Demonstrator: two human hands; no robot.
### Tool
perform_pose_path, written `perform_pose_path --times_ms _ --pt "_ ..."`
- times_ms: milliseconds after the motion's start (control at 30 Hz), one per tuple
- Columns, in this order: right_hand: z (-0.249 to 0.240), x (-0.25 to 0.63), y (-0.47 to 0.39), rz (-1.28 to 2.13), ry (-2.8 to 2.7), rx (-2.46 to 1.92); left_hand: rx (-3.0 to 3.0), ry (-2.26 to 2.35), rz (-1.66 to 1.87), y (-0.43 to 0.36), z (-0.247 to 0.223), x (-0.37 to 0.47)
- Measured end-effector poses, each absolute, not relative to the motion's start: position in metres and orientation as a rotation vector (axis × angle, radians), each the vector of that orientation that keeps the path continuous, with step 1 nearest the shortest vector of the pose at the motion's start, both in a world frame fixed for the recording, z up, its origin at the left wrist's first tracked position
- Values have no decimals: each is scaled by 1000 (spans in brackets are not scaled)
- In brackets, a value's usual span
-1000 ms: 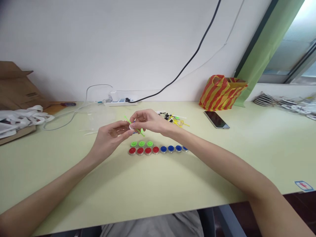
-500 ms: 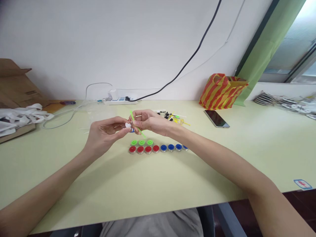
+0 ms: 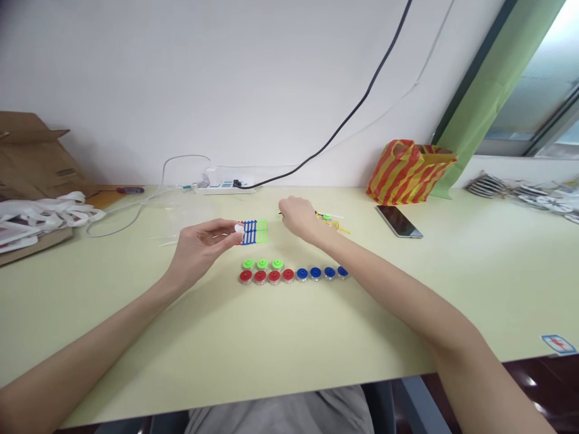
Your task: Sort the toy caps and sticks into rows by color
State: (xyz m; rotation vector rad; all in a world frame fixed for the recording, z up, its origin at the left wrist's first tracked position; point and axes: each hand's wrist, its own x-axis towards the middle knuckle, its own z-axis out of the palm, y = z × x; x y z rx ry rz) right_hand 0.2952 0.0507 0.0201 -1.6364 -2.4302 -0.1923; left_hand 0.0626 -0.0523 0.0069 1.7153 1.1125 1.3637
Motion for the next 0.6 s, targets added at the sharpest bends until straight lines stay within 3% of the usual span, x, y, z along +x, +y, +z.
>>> perform_pose_path --times_ms 167,367,600 --pt "12 285 43 -238 -2571 -1670 1741 1152 1383 -52 10 61" --pt "28 306 51 326 -2555 -1572 1720 1206 1394 -51 13 62" --pt "20 319 70 547 -2682 -1305 1696 1174 1369 -50 12 62"
